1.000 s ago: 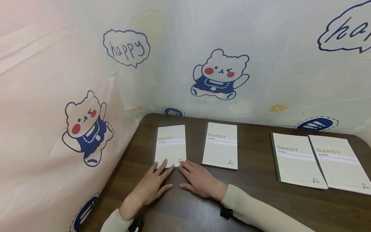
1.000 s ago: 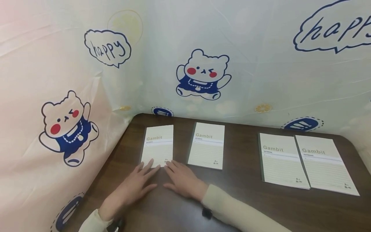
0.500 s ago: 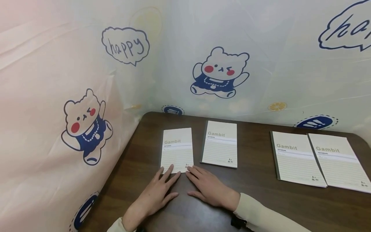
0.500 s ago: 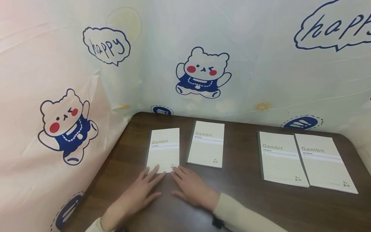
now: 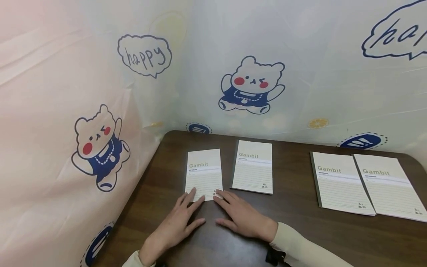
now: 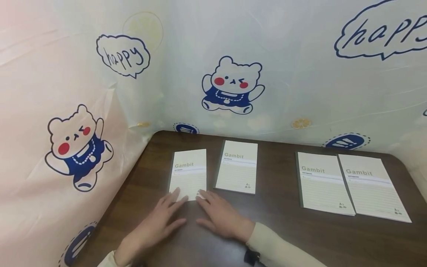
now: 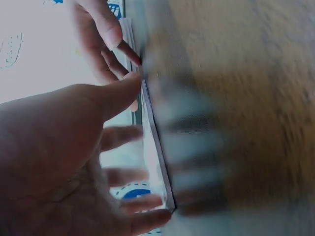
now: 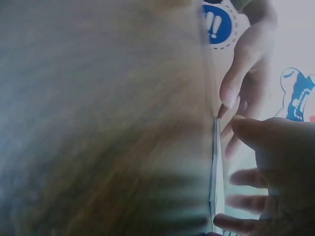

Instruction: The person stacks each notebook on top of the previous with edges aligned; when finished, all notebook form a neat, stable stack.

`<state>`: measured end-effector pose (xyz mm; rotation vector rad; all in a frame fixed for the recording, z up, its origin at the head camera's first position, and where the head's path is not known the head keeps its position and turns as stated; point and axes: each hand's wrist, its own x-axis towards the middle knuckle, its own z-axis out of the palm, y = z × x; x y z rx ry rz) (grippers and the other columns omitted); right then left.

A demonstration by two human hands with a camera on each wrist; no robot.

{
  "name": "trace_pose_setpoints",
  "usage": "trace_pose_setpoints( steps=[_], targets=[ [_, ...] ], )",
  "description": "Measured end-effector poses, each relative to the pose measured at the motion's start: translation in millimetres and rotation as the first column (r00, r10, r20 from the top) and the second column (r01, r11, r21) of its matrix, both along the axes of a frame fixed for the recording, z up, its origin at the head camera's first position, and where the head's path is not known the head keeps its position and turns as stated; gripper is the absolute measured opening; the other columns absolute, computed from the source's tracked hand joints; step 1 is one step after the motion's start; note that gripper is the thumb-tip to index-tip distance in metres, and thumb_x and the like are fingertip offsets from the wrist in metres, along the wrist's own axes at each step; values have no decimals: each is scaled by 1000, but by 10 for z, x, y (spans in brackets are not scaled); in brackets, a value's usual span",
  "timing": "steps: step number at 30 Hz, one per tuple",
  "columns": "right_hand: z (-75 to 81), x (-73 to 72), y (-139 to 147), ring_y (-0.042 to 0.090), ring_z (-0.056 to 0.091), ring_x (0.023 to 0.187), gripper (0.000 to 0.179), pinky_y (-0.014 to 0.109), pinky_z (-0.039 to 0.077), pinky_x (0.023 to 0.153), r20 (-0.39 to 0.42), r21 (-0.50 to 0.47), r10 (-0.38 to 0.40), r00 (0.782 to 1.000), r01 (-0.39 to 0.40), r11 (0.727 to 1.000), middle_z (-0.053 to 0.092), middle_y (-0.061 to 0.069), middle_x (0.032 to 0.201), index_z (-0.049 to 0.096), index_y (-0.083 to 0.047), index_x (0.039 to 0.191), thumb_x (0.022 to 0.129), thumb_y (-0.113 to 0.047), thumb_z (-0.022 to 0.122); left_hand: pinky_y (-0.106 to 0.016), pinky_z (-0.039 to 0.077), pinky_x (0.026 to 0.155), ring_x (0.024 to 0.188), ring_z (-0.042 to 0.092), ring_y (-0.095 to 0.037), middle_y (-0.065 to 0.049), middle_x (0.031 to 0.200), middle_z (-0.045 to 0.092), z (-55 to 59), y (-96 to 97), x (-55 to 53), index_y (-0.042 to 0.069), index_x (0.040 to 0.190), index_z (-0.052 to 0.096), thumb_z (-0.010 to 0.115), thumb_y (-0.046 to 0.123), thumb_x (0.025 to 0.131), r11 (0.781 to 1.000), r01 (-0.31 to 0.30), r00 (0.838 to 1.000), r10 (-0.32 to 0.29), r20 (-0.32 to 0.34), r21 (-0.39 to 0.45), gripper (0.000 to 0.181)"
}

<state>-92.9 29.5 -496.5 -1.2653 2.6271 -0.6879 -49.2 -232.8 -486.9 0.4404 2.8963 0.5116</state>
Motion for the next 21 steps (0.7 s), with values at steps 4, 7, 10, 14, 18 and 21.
trace_pose_setpoints(
  steps=[4, 7, 10, 14, 18, 21],
  targets=[
    [-8, -9, 1, 33, 31, 158, 74, 53, 39, 122, 148, -131, -57, 987, 76, 988, 27, 17, 172, 33, -7, 163, 106, -50, 54, -67, 45, 111, 151, 36, -51, -26, 170, 27, -17, -15, -66, 21, 163, 39, 70, 44, 100, 988, -122, 992, 123, -9, 93, 74],
    [1, -9, -19, 32, 26, 160, 78, 56, 34, 125, 277, -214, -100, 956, 162, 963, 23, 18, 173, 28, -8, 165, 106, -51, 56, -68, 42, 113, 148, 41, -52, -30, 166, 33, -35, -32, -119, 17, 164, 36, 72, 41, 99, 960, -205, 977, 214, -25, 189, 77],
    [30, 0, -55, 32, 29, 159, 82, 56, 33, 126, 366, -272, -144, 919, 254, 928, 26, 18, 172, 26, -6, 165, 104, -49, 60, -66, 43, 114, 146, 46, -49, -30, 161, 42, -34, -46, -165, 9, 162, 38, 72, 37, 100, 915, -276, 955, 296, -24, 293, 76],
    [49, 18, -110, 35, 44, 151, 82, 48, 47, 116, 491, -335, -155, 857, 350, 875, 36, 21, 167, 26, -3, 164, 103, -43, 64, -57, 52, 107, 137, 57, -42, -25, 154, 53, -5, -68, -212, 2, 159, 39, 70, 33, 101, 854, -336, 931, 365, 4, 397, 72],
    [65, 38, -166, 41, 48, 147, 81, 48, 53, 108, 630, -378, -127, 766, 445, 812, 38, 26, 164, 27, -1, 163, 102, -33, 68, -57, 53, 107, 137, 58, -44, -27, 154, 52, 44, -96, -251, 1, 158, 39, 68, 30, 103, 771, -399, 910, 399, 111, 497, 69],
    [113, 60, -217, 44, 43, 150, 82, 53, 46, 115, 724, -378, -135, 676, 553, 743, 37, 26, 165, 30, 0, 162, 98, -26, 73, -58, 49, 111, 141, 53, -45, -29, 154, 51, 94, -125, -269, 4, 159, 38, 67, 32, 103, 673, -480, 874, 422, 241, 563, 68]
  ],
)
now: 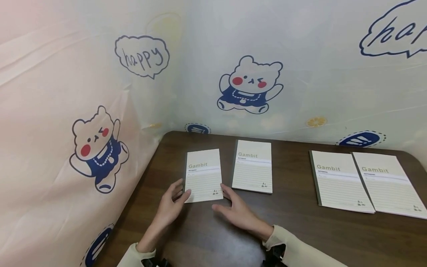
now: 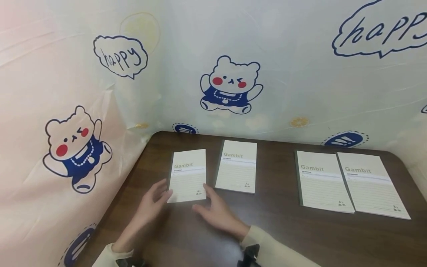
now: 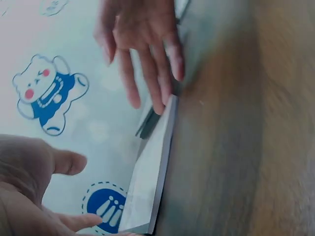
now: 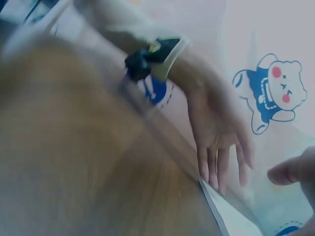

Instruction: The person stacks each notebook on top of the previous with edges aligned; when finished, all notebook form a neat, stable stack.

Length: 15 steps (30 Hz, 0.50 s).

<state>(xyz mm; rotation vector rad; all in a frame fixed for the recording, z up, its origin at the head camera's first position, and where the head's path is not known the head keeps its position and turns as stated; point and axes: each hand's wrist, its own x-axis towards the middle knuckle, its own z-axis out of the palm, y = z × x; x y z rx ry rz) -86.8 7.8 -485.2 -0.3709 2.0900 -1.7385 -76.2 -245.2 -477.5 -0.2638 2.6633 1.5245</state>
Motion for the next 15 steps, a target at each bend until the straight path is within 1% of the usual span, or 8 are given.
trace_pose_setpoints(
  steps=[2, 3, 5, 8, 10, 11, 13, 15],
  targets=[
    [48, 15, -36, 45, 37, 153, 82, 56, 43, 118, 88, -56, -55, 995, 60, 997, 35, 26, 166, 30, 1, 161, 96, -22, 74, -58, 47, 113, 142, 52, -45, -30, 154, 50, 24, -27, -7, 6, 160, 37, 65, 34, 104, 995, -42, 998, 37, 54, 91, 69],
    [70, 23, -53, 46, 36, 153, 82, 55, 44, 117, 137, -88, -77, 988, 89, 992, 34, 26, 166, 30, 2, 162, 95, -20, 74, -58, 47, 113, 142, 52, -44, -29, 155, 49, 31, -42, -9, 8, 160, 36, 64, 35, 105, 990, -63, 995, 52, 83, 127, 68],
    [109, 32, -79, 46, 34, 154, 83, 50, 48, 114, 239, -159, -105, 965, 146, 977, 31, 28, 167, 27, 3, 162, 94, -15, 72, -57, 47, 113, 141, 53, -43, -30, 155, 48, 36, -69, -10, 7, 161, 34, 63, 35, 105, 981, -84, 992, 65, 112, 177, 68],
    [154, 34, -101, 46, 37, 152, 85, 42, 52, 108, 357, -237, -128, 925, 222, 946, 26, 32, 167, 22, 5, 162, 92, -10, 67, -53, 51, 111, 140, 54, -43, -31, 154, 46, 33, -104, -8, 5, 162, 31, 61, 29, 107, 972, -91, 989, 63, 133, 218, 67],
    [171, 29, -106, 45, 42, 149, 85, 42, 52, 109, 411, -263, -140, 901, 264, 928, 27, 34, 166, 21, 6, 162, 91, -8, 65, -50, 53, 108, 139, 53, -41, -31, 154, 46, 28, -128, -3, 3, 162, 31, 61, 23, 107, 972, -93, 988, 62, 144, 217, 66],
    [181, 27, -105, 44, 44, 147, 84, 44, 51, 111, 429, -268, -144, 892, 278, 923, 28, 35, 164, 21, 7, 162, 91, -8, 65, -47, 55, 106, 138, 53, -40, -30, 154, 46, 24, -140, -4, 3, 162, 31, 61, 20, 106, 972, -97, 986, 65, 150, 215, 65],
    [191, 20, -103, 42, 47, 145, 82, 49, 48, 114, 453, -266, -148, 879, 292, 919, 33, 36, 162, 21, 9, 161, 92, -7, 64, -38, 56, 100, 134, 54, -36, -27, 152, 45, 14, -166, -7, 3, 161, 33, 61, 13, 104, 969, -112, 983, 77, 166, 218, 64],
    [198, 17, -97, 40, 51, 142, 80, 52, 46, 115, 462, -250, -156, 873, 297, 922, 39, 36, 158, 23, 10, 159, 93, -5, 64, -29, 54, 93, 127, 55, -33, -25, 150, 44, 4, -189, -10, 3, 161, 34, 60, 7, 101, 965, -125, 981, 84, 178, 232, 65]
  ],
)
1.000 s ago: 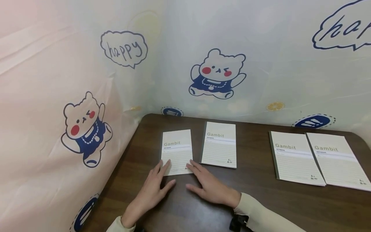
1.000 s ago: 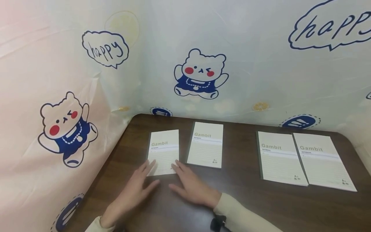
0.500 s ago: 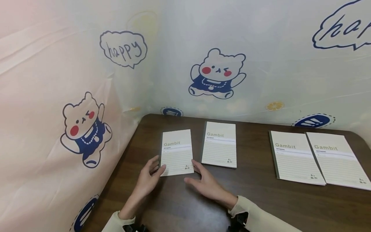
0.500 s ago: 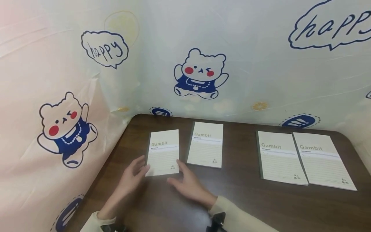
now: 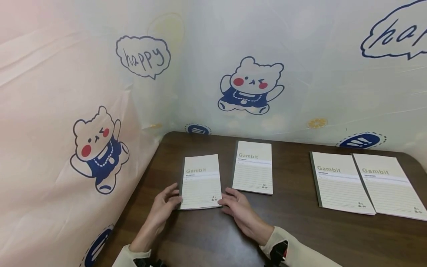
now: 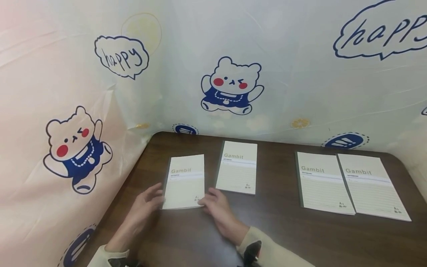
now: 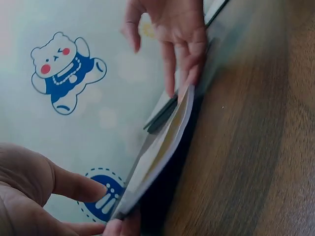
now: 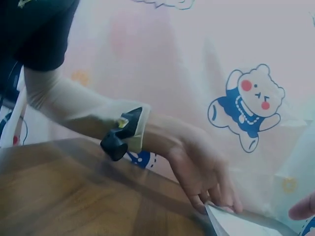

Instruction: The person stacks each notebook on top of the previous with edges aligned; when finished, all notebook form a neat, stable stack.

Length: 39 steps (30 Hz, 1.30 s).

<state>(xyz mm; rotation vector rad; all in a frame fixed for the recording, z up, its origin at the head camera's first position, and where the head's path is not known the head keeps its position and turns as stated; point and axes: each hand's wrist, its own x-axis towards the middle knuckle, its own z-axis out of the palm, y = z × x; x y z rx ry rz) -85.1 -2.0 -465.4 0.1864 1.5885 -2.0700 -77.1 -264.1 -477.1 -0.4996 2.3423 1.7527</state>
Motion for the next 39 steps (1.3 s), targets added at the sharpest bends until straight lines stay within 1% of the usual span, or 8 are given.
trace_pose_setpoints(
  steps=[2, 4, 7, 11, 18, 23, 29, 39],
  targets=[
    [-7, 1, 15, 35, 56, 135, 77, 50, 47, 114, -3, 22, 3, 1000, -3, 1000, 44, 35, 154, 27, 12, 157, 93, -4, 65, -24, 51, 87, 120, 55, -30, -23, 147, 42, -7, -10, -6, 3, 160, 36, 58, 2, 99, 1000, -3, 1000, 3, 12, 26, 65],
    [-33, 1, 30, 28, 62, 124, 73, 44, 51, 109, -15, 31, 5, 1000, -4, 1000, 49, 34, 149, 30, 12, 156, 93, -3, 66, -23, 50, 84, 114, 54, -28, -22, 145, 41, -4, -14, -5, 3, 159, 37, 57, 0, 97, 998, 3, 1000, -4, 19, 57, 65],
    [-73, -5, 51, 17, 63, 105, 68, 34, 57, 97, -35, -3, -2, 999, 2, 1000, 54, 26, 134, 35, 13, 153, 93, 2, 65, -26, 51, 81, 111, 53, -26, -21, 144, 41, -1, -20, -1, 5, 158, 41, 58, -1, 96, 996, 16, 999, -19, 32, 91, 64],
    [-130, -21, 76, 14, 64, 93, 63, 28, 59, 84, -51, -49, -11, 999, 9, 999, 54, 16, 118, 38, 14, 151, 93, 10, 62, -27, 53, 81, 109, 54, -25, -21, 144, 42, 11, -22, 5, 8, 157, 44, 60, -2, 97, 992, 30, 999, -35, 42, 122, 63],
    [-135, -48, 121, 16, 67, 92, 63, 28, 60, 81, -90, -28, -15, 996, 13, 1000, 55, 15, 114, 43, 12, 150, 90, 12, 63, -25, 53, 78, 104, 56, -19, -20, 140, 46, 45, 1, -28, 9, 155, 47, 61, -5, 96, 984, 19, 999, -24, 28, 178, 62],
    [-89, -82, 185, 13, 66, 88, 62, 27, 60, 78, -134, -2, -32, 991, 32, 999, 55, 12, 112, 47, 8, 149, 90, 10, 64, -26, 54, 80, 107, 54, -20, -20, 141, 47, 58, 67, -72, 9, 155, 46, 63, -4, 95, 980, 39, 999, -40, -1, 194, 64],
    [-74, -126, 323, 12, 65, 86, 60, 28, 59, 77, -175, 62, -56, 983, 68, 996, 57, 15, 114, 52, 4, 148, 90, 11, 65, -26, 54, 79, 108, 58, -21, -22, 143, 47, 38, 223, -162, 12, 155, 46, 65, -7, 94, 976, 60, 998, -56, -26, 208, 67],
    [-94, -185, 659, 13, 67, 89, 59, 23, 56, 72, -233, 162, -105, 967, 145, 976, 59, 18, 119, 56, 0, 145, 89, 11, 67, -31, 55, 84, 112, 62, -32, -22, 141, 53, -9, 575, -336, 15, 151, 53, 66, -11, 90, 980, 130, 990, -121, -73, 149, 67]
  ],
)
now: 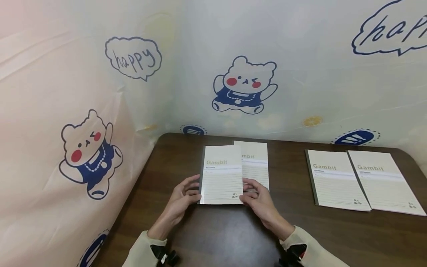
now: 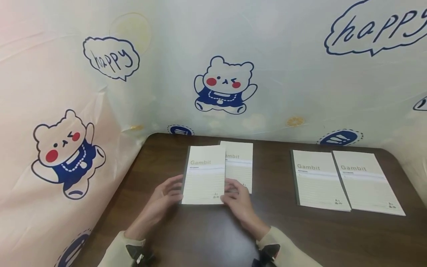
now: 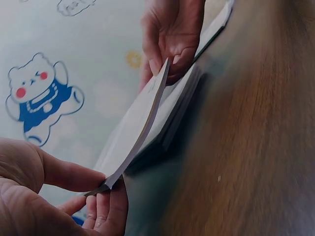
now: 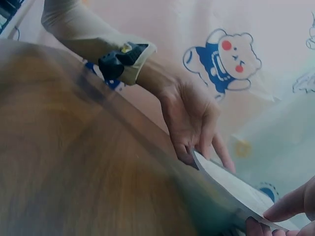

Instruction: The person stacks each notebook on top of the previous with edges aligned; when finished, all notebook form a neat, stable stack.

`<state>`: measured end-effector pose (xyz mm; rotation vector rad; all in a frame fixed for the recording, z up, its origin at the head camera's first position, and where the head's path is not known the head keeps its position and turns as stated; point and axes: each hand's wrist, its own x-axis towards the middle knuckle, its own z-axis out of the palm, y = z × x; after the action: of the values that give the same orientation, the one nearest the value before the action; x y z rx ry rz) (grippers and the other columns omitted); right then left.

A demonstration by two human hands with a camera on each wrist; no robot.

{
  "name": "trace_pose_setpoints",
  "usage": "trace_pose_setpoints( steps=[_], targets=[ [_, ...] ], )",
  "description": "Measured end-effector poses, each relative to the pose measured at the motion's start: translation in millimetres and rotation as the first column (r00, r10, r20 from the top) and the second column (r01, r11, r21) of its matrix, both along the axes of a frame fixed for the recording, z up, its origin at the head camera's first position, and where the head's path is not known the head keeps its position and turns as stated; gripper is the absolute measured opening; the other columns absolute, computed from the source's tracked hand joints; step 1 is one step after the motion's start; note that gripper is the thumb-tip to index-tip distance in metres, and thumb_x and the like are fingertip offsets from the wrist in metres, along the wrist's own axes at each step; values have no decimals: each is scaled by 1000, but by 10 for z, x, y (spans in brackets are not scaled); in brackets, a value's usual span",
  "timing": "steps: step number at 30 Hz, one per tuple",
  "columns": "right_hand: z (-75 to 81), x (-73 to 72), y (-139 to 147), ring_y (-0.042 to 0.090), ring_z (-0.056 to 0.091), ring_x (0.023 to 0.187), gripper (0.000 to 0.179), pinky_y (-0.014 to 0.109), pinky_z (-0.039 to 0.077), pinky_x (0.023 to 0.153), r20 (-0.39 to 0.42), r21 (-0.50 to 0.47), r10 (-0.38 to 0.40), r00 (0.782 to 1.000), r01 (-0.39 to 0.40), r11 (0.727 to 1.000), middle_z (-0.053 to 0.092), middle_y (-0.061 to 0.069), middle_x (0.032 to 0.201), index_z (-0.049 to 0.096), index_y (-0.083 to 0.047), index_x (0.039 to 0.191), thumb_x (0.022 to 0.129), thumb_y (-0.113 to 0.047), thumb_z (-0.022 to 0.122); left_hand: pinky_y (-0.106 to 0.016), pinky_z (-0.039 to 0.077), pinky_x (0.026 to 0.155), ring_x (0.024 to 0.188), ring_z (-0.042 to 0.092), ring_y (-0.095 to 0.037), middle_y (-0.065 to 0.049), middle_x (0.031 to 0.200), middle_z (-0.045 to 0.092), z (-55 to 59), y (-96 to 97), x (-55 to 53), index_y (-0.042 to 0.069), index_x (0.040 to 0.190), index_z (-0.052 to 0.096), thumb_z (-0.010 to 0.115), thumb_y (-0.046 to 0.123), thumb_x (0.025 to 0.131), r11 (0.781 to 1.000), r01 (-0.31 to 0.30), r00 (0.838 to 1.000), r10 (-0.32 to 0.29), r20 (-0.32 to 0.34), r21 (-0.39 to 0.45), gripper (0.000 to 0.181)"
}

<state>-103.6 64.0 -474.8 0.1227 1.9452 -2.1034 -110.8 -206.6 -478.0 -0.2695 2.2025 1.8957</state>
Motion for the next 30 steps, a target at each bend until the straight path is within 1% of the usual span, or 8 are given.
trace_pose_setpoints(
  steps=[6, 9, 11, 15, 18, 23, 27, 30],
  targets=[
    [-15, -33, 206, 12, 69, 94, 60, 21, 56, 74, -22, 66, -11, 1000, 12, 998, 59, 22, 129, 55, -1, 146, 89, 9, 69, -31, 56, 86, 112, 63, -31, -22, 140, 56, -56, 176, -136, 15, 149, 56, 67, -12, 88, 1000, 30, 999, -30, -17, -4, 68],
    [-24, -50, 300, 11, 69, 94, 60, 22, 56, 73, -37, 98, -11, 999, 15, 995, 59, 23, 130, 54, -1, 147, 90, 8, 69, -31, 56, 85, 110, 64, -31, -23, 138, 57, -86, 264, -200, 13, 149, 56, 68, -12, 87, 998, 54, 998, -55, -37, -25, 68],
    [-30, -67, 364, 11, 70, 95, 61, 22, 56, 73, -61, 129, -2, 998, 10, 992, 60, 23, 130, 53, -1, 147, 90, 7, 70, -31, 56, 85, 110, 65, -31, -23, 138, 57, -98, 322, -235, 13, 149, 56, 68, -12, 87, 997, 67, 997, -69, -42, -33, 68],
    [-46, -104, 493, 16, 72, 98, 61, 22, 57, 73, -106, 193, 22, 994, -1, 981, 61, 25, 129, 52, 1, 147, 90, 7, 72, -31, 57, 86, 112, 66, -31, -22, 138, 58, -122, 425, -301, 14, 149, 56, 69, -10, 87, 994, 92, 994, -95, -46, -53, 67],
    [-57, -140, 584, 19, 73, 100, 61, 22, 58, 73, -108, 227, 29, 994, -4, 974, 61, 25, 128, 52, 2, 147, 90, 5, 72, -31, 57, 86, 114, 66, -32, -22, 139, 59, -139, 496, -353, 14, 149, 56, 70, -8, 88, 991, 116, 992, -118, -39, -61, 67],
    [-66, -193, 710, 16, 73, 99, 61, 22, 57, 72, -96, 262, 21, 995, 5, 965, 60, 26, 130, 52, 3, 147, 90, 3, 73, -32, 56, 87, 114, 65, -31, -21, 139, 59, -165, 615, -442, 13, 150, 55, 72, -5, 89, 982, 166, 984, -170, -45, -89, 66],
    [-94, -235, 785, 14, 74, 96, 59, 22, 58, 71, -119, 305, 31, 992, 7, 952, 61, 27, 130, 52, 4, 147, 91, 2, 73, -32, 56, 85, 111, 65, -29, -20, 138, 61, -180, 692, -514, 13, 149, 57, 73, -4, 89, 977, 179, 981, -186, -49, -119, 65],
    [-116, -273, 831, 13, 73, 94, 58, 24, 59, 70, -130, 348, 44, 991, 4, 937, 61, 27, 129, 53, 5, 146, 92, 1, 73, -30, 55, 84, 108, 65, -27, -20, 136, 62, -189, 744, -555, 12, 147, 58, 73, -5, 87, 975, 181, 981, -188, -46, -128, 64]
  ],
)
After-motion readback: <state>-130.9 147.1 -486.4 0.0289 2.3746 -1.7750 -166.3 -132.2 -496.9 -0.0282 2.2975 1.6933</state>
